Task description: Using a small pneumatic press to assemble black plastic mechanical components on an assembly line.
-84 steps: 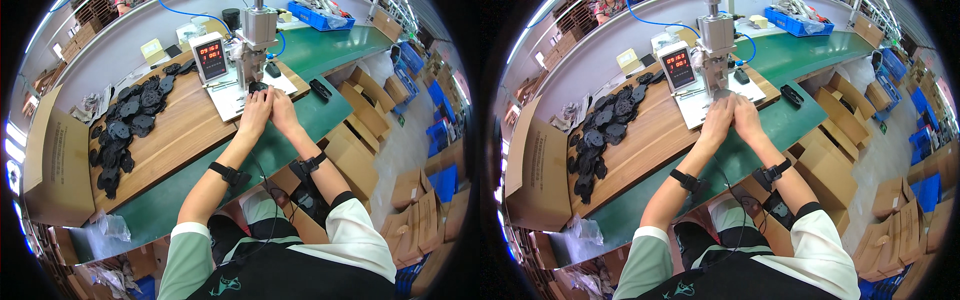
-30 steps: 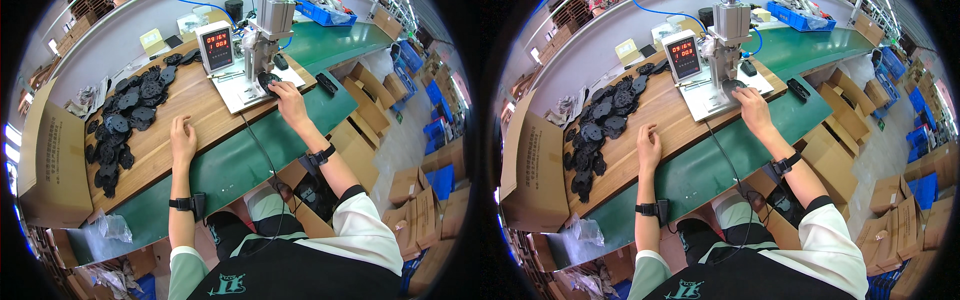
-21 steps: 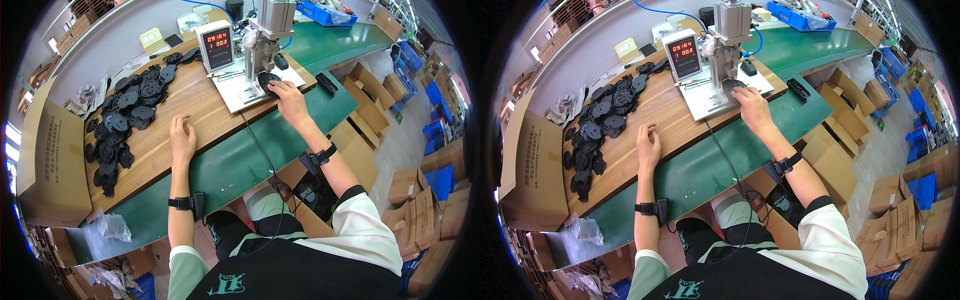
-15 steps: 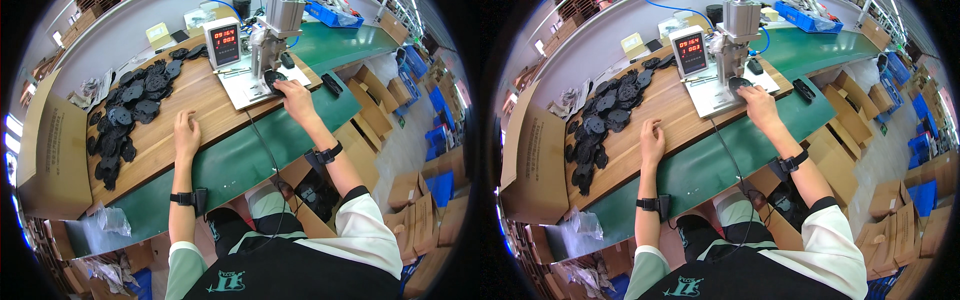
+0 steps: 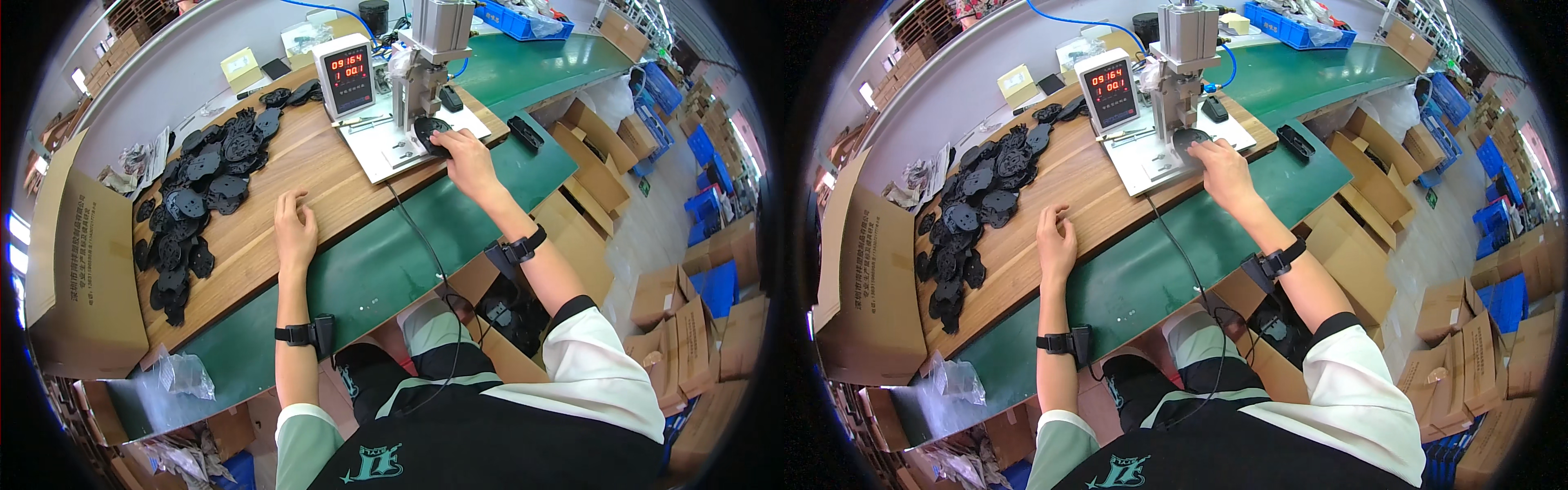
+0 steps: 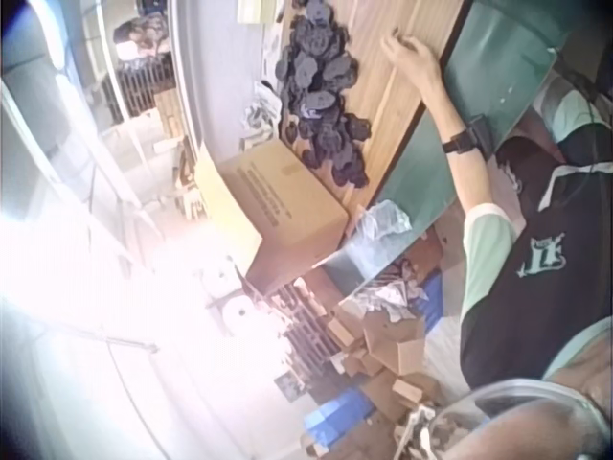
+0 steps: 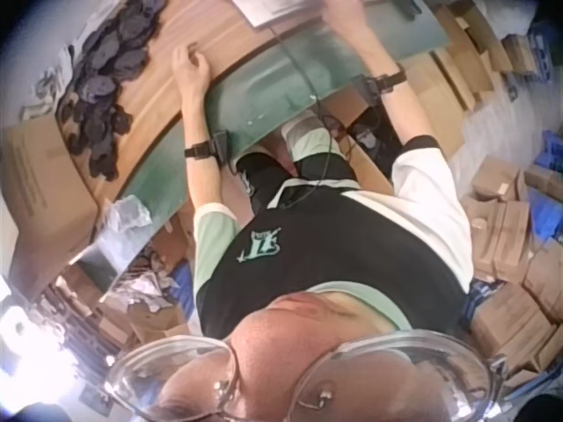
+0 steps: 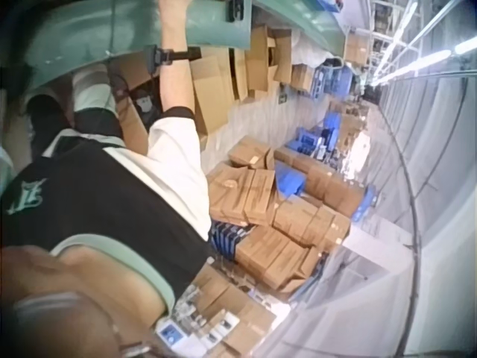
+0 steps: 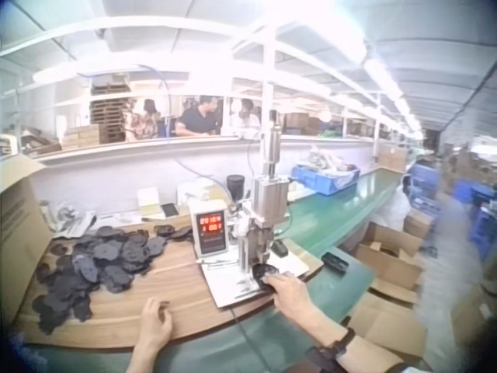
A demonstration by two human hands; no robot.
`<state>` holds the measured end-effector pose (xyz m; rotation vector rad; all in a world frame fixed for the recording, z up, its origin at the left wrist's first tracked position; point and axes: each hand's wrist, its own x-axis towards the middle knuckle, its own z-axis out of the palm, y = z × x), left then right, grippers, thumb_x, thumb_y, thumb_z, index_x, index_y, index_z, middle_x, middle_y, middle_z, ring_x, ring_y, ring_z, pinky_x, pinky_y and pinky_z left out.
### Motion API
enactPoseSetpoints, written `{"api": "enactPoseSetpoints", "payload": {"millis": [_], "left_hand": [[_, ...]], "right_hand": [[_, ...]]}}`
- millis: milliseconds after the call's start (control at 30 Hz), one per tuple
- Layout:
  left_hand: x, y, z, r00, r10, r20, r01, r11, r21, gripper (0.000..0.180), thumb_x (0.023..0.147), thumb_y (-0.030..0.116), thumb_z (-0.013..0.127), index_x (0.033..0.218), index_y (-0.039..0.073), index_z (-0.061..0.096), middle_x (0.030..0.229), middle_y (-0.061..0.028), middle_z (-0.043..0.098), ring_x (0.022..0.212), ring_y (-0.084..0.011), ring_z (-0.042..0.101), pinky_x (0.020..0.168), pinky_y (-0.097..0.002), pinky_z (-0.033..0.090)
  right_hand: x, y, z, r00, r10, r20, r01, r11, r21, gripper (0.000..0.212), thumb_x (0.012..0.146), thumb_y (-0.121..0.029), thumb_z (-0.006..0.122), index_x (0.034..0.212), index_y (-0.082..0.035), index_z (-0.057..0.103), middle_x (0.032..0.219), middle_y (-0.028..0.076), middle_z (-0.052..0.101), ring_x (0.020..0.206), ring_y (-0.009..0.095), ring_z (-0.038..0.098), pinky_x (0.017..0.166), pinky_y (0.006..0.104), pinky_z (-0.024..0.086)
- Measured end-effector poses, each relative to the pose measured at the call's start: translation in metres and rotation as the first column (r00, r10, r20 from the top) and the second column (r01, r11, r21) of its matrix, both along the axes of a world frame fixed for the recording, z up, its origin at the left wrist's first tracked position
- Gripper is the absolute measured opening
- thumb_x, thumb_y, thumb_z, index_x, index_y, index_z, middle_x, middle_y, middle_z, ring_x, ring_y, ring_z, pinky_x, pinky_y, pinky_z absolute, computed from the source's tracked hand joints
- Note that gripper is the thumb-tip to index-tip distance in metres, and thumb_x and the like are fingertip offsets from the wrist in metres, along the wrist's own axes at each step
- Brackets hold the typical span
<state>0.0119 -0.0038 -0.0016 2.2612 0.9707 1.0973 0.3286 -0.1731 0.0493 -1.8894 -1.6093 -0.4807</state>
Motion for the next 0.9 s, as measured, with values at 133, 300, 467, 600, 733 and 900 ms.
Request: {"api": "enactPoseSetpoints", "payload": {"millis": [133, 300, 467, 600, 733, 900], "left_hand": [[0.0, -0.003, 0.002, 1.0, -0.005, 0.008, 0.005, 1.0, -0.004, 0.023, 0.095, 0.0, 0.056, 0.117, -0.001, 0.064, 0.116, -0.0192, 0.064, 0.106, -0.0364, 0.067, 0.089, -0.0431, 0.054], [0.001, -0.002, 0.001, 0.997, -0.029, 0.07, 0.026, 0.999, 0.037, 0.02, 0.097, 0.002, 0.056, 0.115, -0.001, 0.064, 0.108, -0.0179, 0.066, 0.1, -0.032, 0.068, 0.082, -0.0405, 0.055], [-0.005, -0.007, 0.001, 0.995, 0.039, 0.094, -0.028, 0.994, -0.109, 0.012, 0.103, 0.008, 0.055, 0.107, -0.001, 0.062, 0.076, -0.0124, 0.063, 0.067, -0.0198, 0.061, 0.06, -0.0347, 0.046], [-0.005, -0.009, -0.001, 0.964, 0.03, 0.266, -0.002, 0.995, -0.104, 0.016, 0.106, 0.012, 0.052, 0.098, 0.0, 0.058, 0.063, -0.0036, 0.051, 0.057, -0.0091, 0.042, 0.054, -0.0312, 0.033], [-0.005, -0.011, 0.002, 0.969, 0.019, 0.247, 0.003, 0.996, -0.089, 0.019, 0.106, 0.014, 0.052, 0.095, 0.0, 0.057, 0.062, -0.0038, 0.051, 0.056, -0.0093, 0.042, 0.053, -0.0319, 0.033], [-0.005, -0.011, 0.002, 0.967, 0.02, 0.256, 0.006, 0.995, -0.101, 0.022, 0.106, 0.015, 0.053, 0.091, -0.001, 0.057, 0.06, -0.003, 0.049, 0.055, -0.0086, 0.04, 0.052, -0.0316, 0.031]], "right_hand": [[0.002, 0.0, 0.001, 1.0, -0.024, -0.011, 0.024, 1.0, -0.015, 0.04, 0.079, 0.01, 0.063, 0.115, -0.005, 0.073, 0.112, 0.006, 0.073, 0.103, 0.033, 0.065, 0.088, 0.0449, 0.058], [0.003, 0.002, -0.001, 0.997, 0.022, -0.071, -0.022, 1.0, -0.002, 0.042, 0.078, 0.011, 0.061, 0.115, -0.005, 0.072, 0.113, 0.007, 0.073, 0.104, 0.034, 0.065, 0.09, 0.0456, 0.057], [0.002, -0.001, 0.0, 0.998, 0.011, -0.069, -0.011, 1.0, 0.004, 0.043, 0.078, 0.011, 0.06, 0.116, -0.004, 0.072, 0.112, 0.008, 0.073, 0.103, 0.035, 0.064, 0.089, 0.0463, 0.057], [0.001, 0.001, -0.001, 0.998, 0.019, -0.063, -0.018, 1.0, 0.017, 0.043, 0.078, 0.011, 0.059, 0.117, -0.003, 0.072, 0.11, 0.008, 0.074, 0.102, 0.035, 0.064, 0.088, 0.0469, 0.057], [0.002, 0.001, 0.0, 0.998, 0.018, -0.062, -0.017, 1.0, 0.017, 0.044, 0.078, 0.012, 0.059, 0.118, -0.003, 0.072, 0.109, 0.009, 0.074, 0.102, 0.035, 0.064, 0.088, 0.0467, 0.057], [0.0, 0.001, 0.001, 0.997, 0.001, -0.076, -0.002, 1.0, -0.008, 0.043, 0.079, 0.012, 0.058, 0.117, -0.002, 0.072, 0.109, 0.009, 0.074, 0.103, 0.036, 0.064, 0.089, 0.0463, 0.057]]}}
